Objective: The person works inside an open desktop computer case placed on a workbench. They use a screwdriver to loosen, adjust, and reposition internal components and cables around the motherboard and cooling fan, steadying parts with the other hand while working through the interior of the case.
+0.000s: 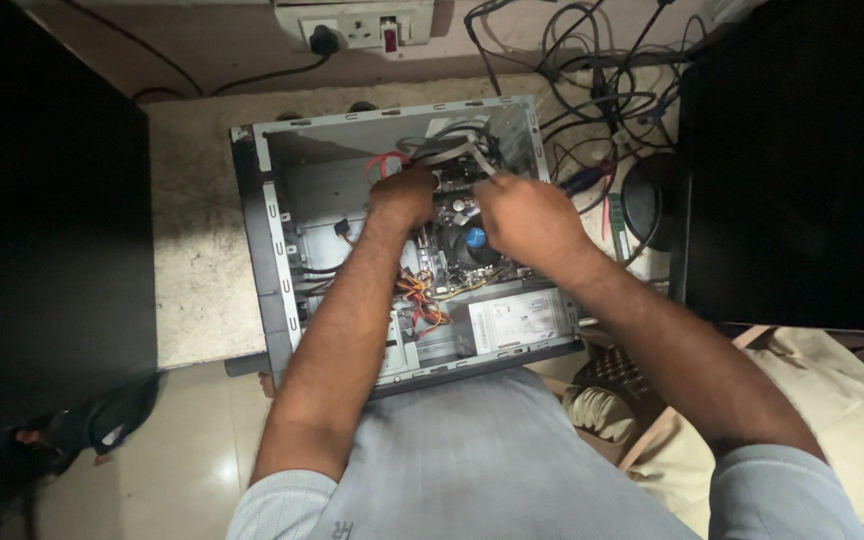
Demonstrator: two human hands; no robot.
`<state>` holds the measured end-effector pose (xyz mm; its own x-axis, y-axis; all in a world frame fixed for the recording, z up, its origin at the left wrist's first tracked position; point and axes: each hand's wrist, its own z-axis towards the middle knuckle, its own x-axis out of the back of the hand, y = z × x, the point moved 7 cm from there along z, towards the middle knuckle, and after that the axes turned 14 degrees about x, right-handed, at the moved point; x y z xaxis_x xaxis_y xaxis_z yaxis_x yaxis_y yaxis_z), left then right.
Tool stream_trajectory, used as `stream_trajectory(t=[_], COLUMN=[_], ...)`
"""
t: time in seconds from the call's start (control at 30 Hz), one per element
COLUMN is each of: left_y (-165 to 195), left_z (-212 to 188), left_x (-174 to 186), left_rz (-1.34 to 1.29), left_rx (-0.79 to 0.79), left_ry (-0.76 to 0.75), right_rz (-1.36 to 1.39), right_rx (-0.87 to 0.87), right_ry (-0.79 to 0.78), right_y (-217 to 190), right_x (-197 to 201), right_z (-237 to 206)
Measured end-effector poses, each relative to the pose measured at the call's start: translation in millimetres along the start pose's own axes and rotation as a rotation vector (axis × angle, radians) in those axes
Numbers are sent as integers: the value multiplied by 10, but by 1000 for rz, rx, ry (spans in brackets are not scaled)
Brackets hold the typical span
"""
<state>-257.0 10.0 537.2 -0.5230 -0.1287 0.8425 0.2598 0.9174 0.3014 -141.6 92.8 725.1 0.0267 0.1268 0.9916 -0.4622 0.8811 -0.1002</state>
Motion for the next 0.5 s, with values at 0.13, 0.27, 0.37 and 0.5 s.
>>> stream_trajectory(t=[0.13,0.27,0.37,0.5], left_y=[-2,-33,-67,-61], left_z=[20,72,124,148], left_x=[-26,-93,-134,-102], left_rz=[-4,-14,-11,-13], left_rx=[2,-29,-26,-30], left_ry=[9,31,37,85], right_rz=[34,12,-46,21], right_rx=[-164,-200,-268,-253], right_ry=[-188,-154,-176,-65], right_y=[140,227,286,259], right_x=[-109,-185,-284,-291], right_z=[9,79,99,84])
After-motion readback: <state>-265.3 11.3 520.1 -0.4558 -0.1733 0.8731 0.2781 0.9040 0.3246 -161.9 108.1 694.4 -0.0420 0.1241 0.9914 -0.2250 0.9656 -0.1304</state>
